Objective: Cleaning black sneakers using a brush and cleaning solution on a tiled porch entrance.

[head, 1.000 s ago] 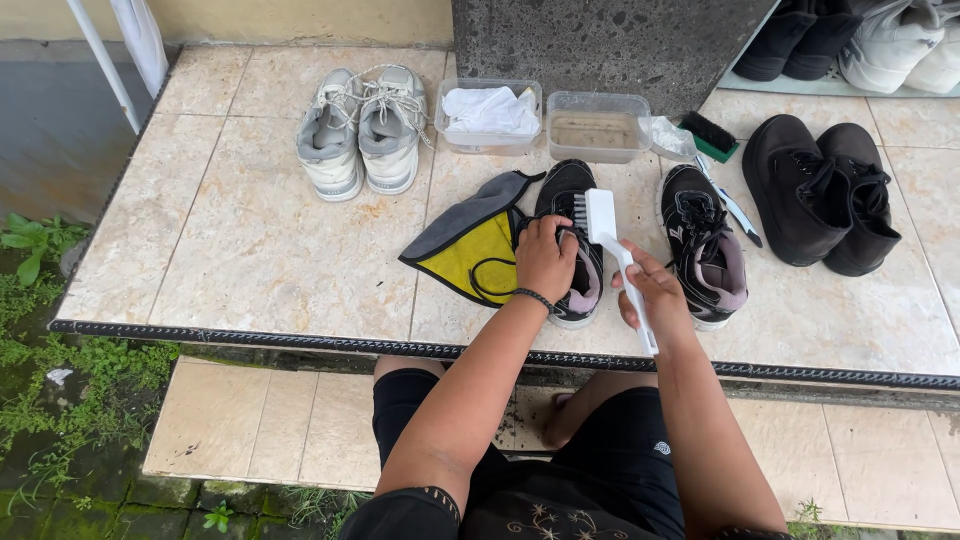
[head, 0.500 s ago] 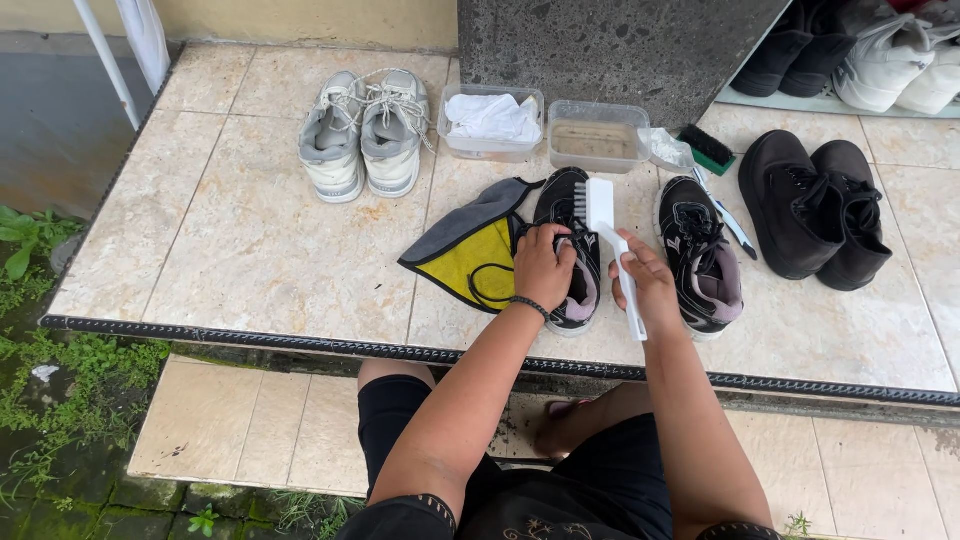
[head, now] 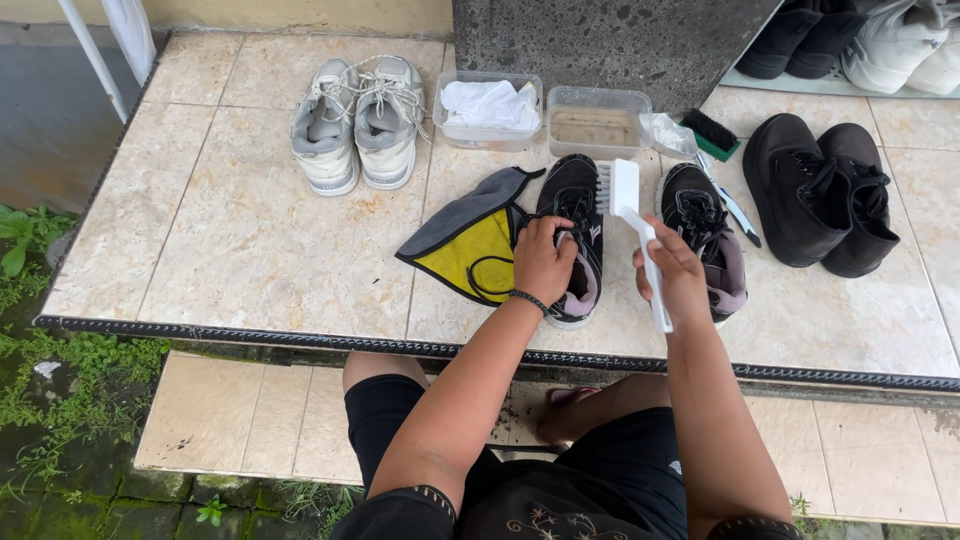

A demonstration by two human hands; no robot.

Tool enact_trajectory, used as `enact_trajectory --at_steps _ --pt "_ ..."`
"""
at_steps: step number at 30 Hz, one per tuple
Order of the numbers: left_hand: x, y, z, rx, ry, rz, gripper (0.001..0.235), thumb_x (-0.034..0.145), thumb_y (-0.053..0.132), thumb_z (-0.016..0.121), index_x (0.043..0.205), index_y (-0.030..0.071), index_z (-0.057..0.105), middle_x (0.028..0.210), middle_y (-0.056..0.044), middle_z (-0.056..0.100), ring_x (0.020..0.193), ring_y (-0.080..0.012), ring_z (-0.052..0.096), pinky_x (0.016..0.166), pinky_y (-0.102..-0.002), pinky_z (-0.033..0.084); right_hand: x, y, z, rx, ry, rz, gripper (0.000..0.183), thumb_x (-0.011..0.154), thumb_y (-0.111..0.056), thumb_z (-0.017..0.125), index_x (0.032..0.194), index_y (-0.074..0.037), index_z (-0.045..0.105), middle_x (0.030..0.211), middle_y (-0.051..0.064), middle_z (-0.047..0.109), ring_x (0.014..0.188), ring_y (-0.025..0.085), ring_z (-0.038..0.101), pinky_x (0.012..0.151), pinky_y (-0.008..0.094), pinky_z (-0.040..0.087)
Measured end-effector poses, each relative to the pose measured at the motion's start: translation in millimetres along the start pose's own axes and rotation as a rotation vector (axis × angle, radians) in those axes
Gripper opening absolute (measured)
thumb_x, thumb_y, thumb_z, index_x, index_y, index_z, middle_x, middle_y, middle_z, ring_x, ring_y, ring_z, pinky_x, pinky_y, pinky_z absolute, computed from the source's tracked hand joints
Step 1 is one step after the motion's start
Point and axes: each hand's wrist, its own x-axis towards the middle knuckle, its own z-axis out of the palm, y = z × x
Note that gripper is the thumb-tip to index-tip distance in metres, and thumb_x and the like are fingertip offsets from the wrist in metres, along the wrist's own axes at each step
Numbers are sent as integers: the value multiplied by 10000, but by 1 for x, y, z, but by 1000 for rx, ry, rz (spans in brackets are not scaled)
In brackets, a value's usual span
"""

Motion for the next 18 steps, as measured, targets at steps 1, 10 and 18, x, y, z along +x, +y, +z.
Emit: enact_trajectory --at_steps 1,10,18 --pt "-2 1 0 -2 -4 -3 210 970 328 499 1152 240 556 1102 -104 585 1032 -372 578 917 -481 488 0 9 3 -2 4 4 465 1066 -36 396 1517 77 381 797 142 582 345 152 512 337 228 400" --pt "1 -4 6 -18 41 -9 229 943 336 521 1140 231 570 1051 -102 592 988 -373 590 900 -479 496 -77 -20 2 -74 -1 152 476 1031 -20 378 1496 79 403 737 157 587 289 153 520 288 244 408" --pt "-2 3 0 -48 68 30 203 934 279 578 1128 219 587 1021 -121 590 996 -395 591 892 -485 497 17 4 6 -123 -20 -36 462 1080 -29 421 1527 84 381 838 184 620 363 179 524 360 248 397"
